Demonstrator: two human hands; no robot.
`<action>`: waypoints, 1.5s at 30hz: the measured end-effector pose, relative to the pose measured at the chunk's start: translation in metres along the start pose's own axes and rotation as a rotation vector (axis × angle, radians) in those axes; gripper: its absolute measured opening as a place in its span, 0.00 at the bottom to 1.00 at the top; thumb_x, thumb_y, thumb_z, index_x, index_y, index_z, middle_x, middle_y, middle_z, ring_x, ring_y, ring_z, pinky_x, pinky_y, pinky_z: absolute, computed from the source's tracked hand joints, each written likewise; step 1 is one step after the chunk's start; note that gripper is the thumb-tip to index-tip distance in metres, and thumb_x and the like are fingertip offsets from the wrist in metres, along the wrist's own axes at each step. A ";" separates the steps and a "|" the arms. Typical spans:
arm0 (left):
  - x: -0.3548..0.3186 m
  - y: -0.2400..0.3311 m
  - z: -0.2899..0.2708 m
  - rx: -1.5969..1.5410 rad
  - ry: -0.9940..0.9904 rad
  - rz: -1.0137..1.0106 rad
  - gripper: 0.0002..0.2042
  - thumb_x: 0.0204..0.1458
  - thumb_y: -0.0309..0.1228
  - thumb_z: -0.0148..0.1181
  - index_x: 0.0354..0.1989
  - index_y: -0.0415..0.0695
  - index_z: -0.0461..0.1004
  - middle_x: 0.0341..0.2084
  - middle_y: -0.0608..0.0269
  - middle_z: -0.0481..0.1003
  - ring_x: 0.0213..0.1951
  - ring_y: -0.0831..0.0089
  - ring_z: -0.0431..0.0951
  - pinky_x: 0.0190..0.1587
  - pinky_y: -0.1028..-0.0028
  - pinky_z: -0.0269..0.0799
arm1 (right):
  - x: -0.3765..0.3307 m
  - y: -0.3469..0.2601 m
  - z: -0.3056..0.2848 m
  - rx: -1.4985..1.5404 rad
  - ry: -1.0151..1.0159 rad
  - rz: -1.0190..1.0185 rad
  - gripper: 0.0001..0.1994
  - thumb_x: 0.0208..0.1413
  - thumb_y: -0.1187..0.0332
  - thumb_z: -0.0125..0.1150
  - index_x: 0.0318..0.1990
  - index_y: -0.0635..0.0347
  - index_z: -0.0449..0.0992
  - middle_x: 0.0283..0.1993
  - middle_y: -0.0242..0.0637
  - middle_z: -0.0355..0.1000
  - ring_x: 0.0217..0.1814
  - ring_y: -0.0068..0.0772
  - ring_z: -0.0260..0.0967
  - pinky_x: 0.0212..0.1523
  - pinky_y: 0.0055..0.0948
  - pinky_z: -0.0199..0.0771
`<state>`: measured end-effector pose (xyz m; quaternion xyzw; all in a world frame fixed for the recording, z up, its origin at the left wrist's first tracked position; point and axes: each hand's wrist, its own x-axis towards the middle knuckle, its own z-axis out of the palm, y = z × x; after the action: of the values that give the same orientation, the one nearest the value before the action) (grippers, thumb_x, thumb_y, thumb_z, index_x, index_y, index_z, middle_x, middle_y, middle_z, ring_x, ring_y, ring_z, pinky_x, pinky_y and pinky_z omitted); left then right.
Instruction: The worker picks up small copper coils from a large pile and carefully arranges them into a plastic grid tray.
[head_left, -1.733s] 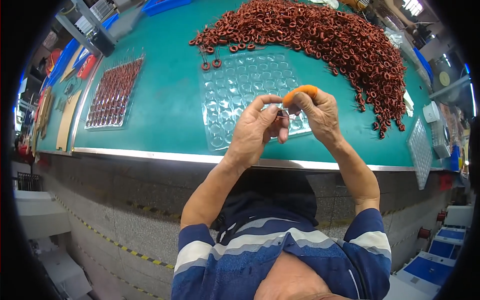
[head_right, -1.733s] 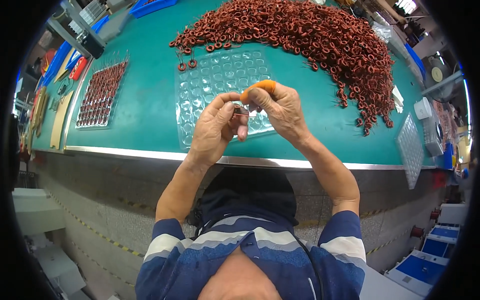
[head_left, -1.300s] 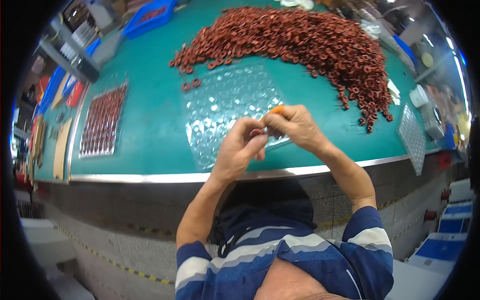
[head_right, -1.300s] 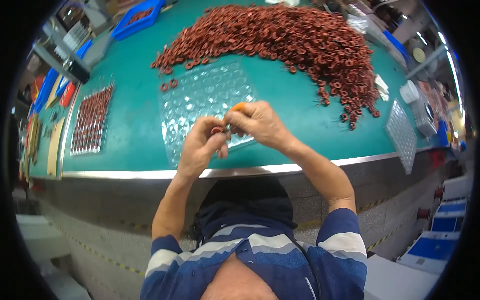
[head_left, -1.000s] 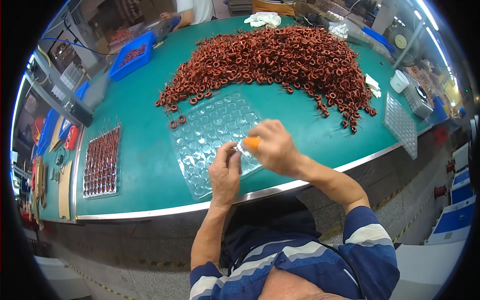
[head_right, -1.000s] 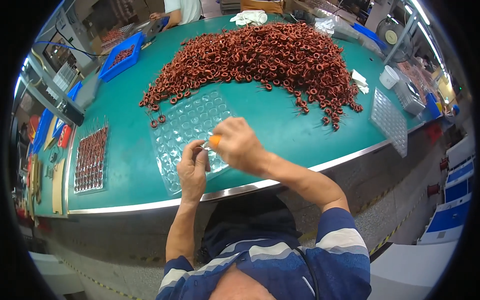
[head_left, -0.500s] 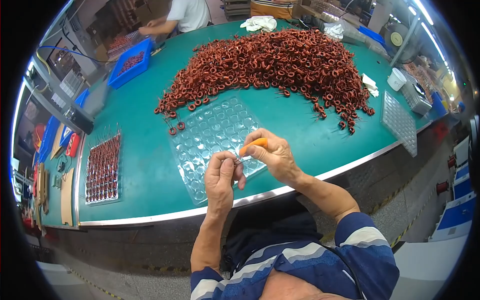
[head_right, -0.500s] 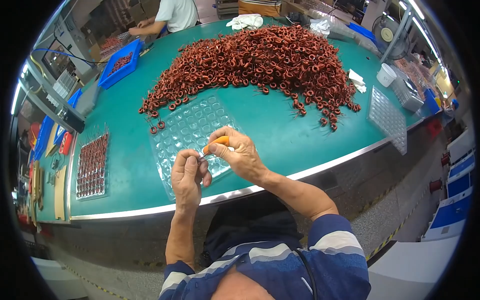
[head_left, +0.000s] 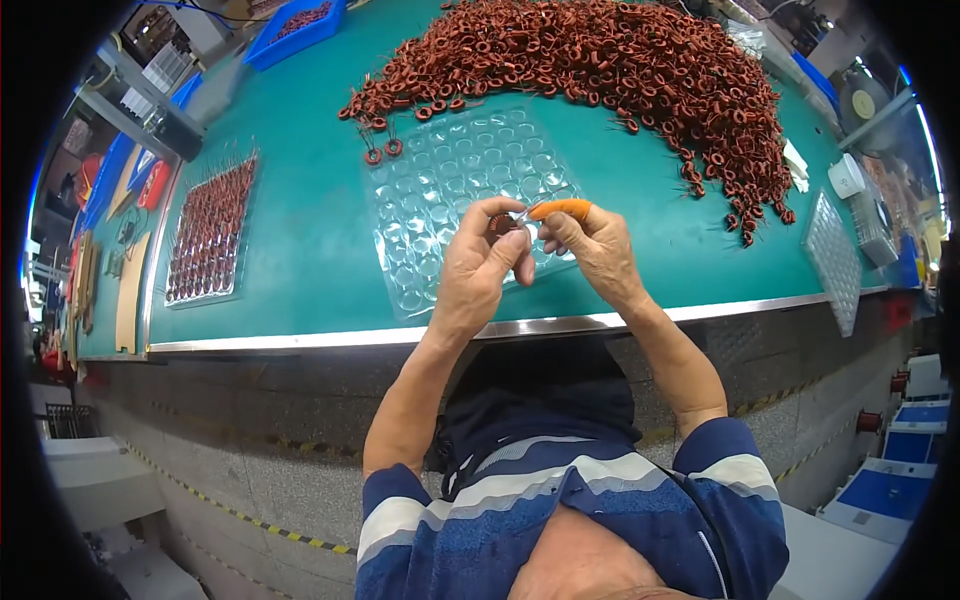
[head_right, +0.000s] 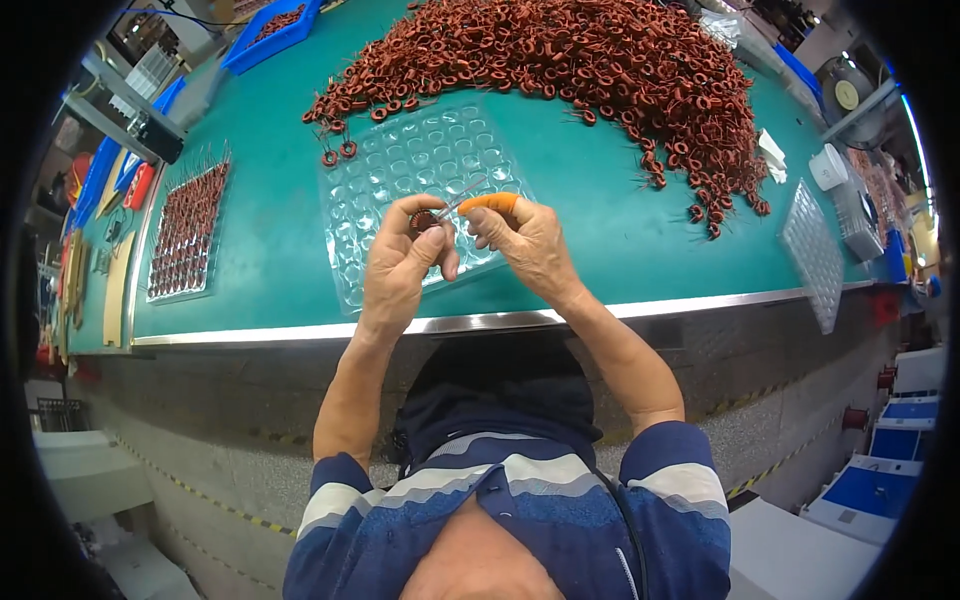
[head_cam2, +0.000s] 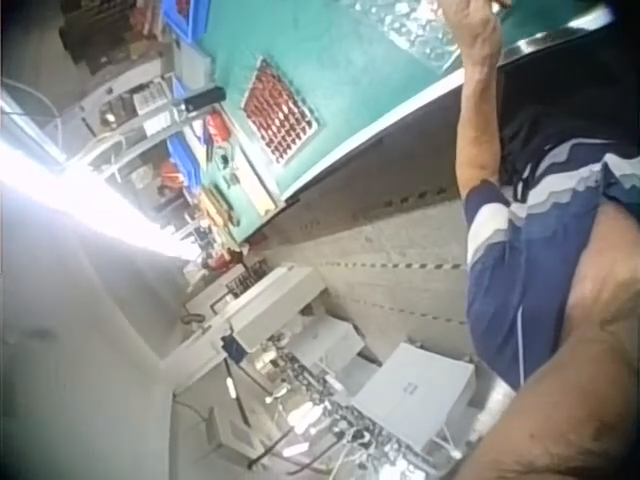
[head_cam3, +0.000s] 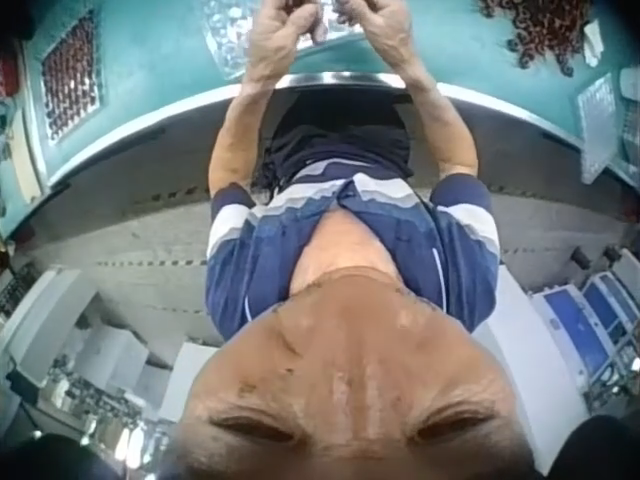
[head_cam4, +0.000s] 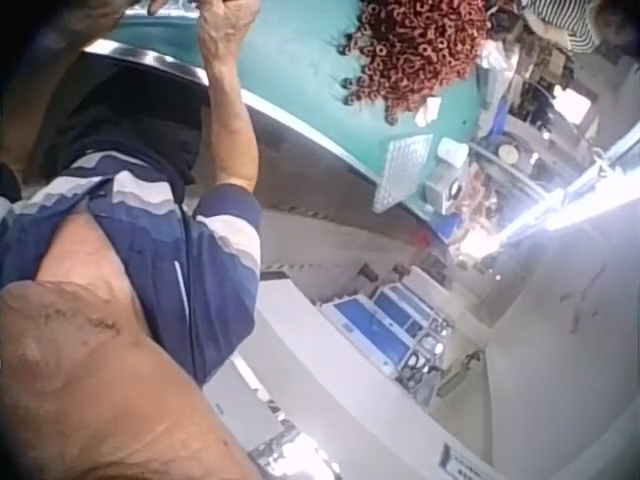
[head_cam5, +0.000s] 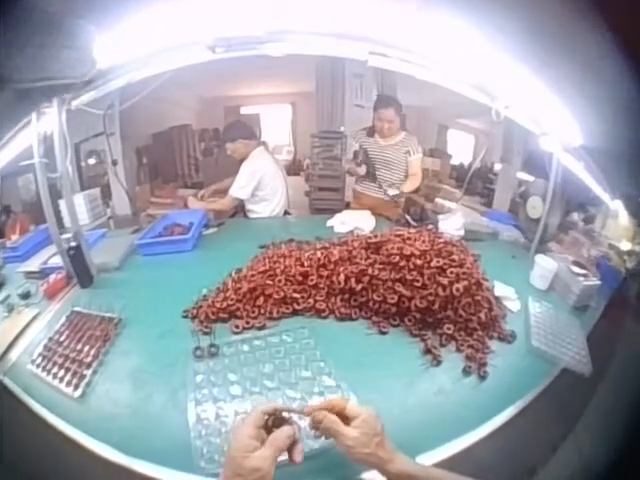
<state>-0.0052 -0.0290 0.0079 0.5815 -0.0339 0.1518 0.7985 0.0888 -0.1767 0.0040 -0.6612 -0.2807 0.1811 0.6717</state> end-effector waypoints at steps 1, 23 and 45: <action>0.000 -0.002 0.001 -0.001 0.005 -0.002 0.12 0.62 0.27 0.49 0.52 0.38 0.63 0.29 0.64 0.68 0.26 0.79 0.70 0.31 0.82 0.66 | -0.001 -0.002 0.003 0.001 -0.004 0.004 0.14 0.63 0.62 0.55 0.45 0.65 0.78 0.31 0.32 0.75 0.32 0.19 0.70 0.36 0.20 0.72; 0.001 -0.005 -0.012 0.293 -0.137 -0.156 0.15 0.64 0.35 0.46 0.49 0.34 0.67 0.22 0.63 0.70 0.22 0.77 0.72 0.26 0.78 0.68 | 0.003 -0.004 -0.010 0.252 0.025 0.183 0.14 0.58 0.59 0.62 0.34 0.62 0.78 0.20 0.26 0.68 0.18 0.15 0.63 0.19 0.16 0.62; 0.020 0.023 0.003 0.249 0.053 -0.053 0.11 0.59 0.27 0.49 0.45 0.33 0.68 0.21 0.61 0.73 0.23 0.78 0.71 0.27 0.77 0.66 | -0.009 -0.019 -0.004 0.233 0.132 0.212 0.13 0.61 0.62 0.57 0.43 0.64 0.78 0.24 0.31 0.71 0.19 0.17 0.65 0.20 0.15 0.63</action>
<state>0.0077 -0.0217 0.0346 0.6726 0.0220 0.1490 0.7245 0.0818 -0.1868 0.0217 -0.6152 -0.1420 0.2384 0.7379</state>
